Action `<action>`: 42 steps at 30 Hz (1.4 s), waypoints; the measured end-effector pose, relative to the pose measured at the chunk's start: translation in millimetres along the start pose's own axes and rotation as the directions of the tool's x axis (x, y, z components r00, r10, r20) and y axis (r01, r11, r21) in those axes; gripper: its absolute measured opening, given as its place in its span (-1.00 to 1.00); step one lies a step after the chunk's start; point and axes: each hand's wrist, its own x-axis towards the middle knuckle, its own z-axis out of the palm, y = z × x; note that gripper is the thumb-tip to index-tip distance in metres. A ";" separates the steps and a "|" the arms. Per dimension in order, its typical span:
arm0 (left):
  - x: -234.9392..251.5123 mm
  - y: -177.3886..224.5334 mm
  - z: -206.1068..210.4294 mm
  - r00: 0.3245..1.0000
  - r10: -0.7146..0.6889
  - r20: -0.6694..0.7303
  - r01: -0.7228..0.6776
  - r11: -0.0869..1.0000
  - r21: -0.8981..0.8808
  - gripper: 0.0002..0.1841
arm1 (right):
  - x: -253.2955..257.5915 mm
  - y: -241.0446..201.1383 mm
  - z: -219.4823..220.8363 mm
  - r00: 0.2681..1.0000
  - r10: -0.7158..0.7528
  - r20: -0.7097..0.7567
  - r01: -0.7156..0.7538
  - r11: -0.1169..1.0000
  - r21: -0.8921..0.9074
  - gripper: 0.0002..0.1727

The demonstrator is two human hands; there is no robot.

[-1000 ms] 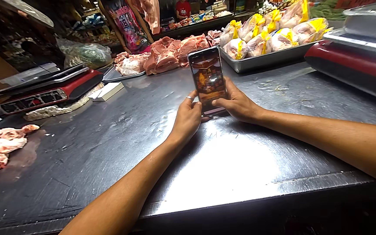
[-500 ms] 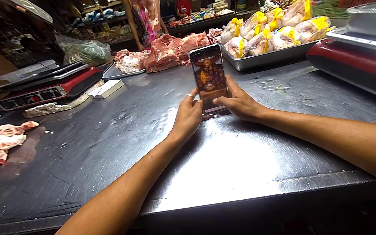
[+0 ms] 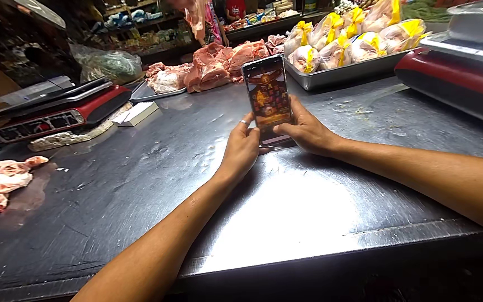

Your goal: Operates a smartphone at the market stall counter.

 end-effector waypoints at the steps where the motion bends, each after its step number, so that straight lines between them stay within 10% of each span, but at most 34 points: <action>1: -0.2 -0.1 0.0 1.000 0.002 0.001 -0.002 1.000 -0.002 -0.55 | 0.0 0.1 0.0 1.000 0.002 0.000 -0.002 1.000 -0.004 -0.20; 42: 0.3 0.8 -0.1 1.000 0.021 -0.002 -0.021 1.000 0.016 -0.53 | -0.4 -1.1 -0.2 1.000 -0.008 0.004 0.008 1.000 -0.005 -0.10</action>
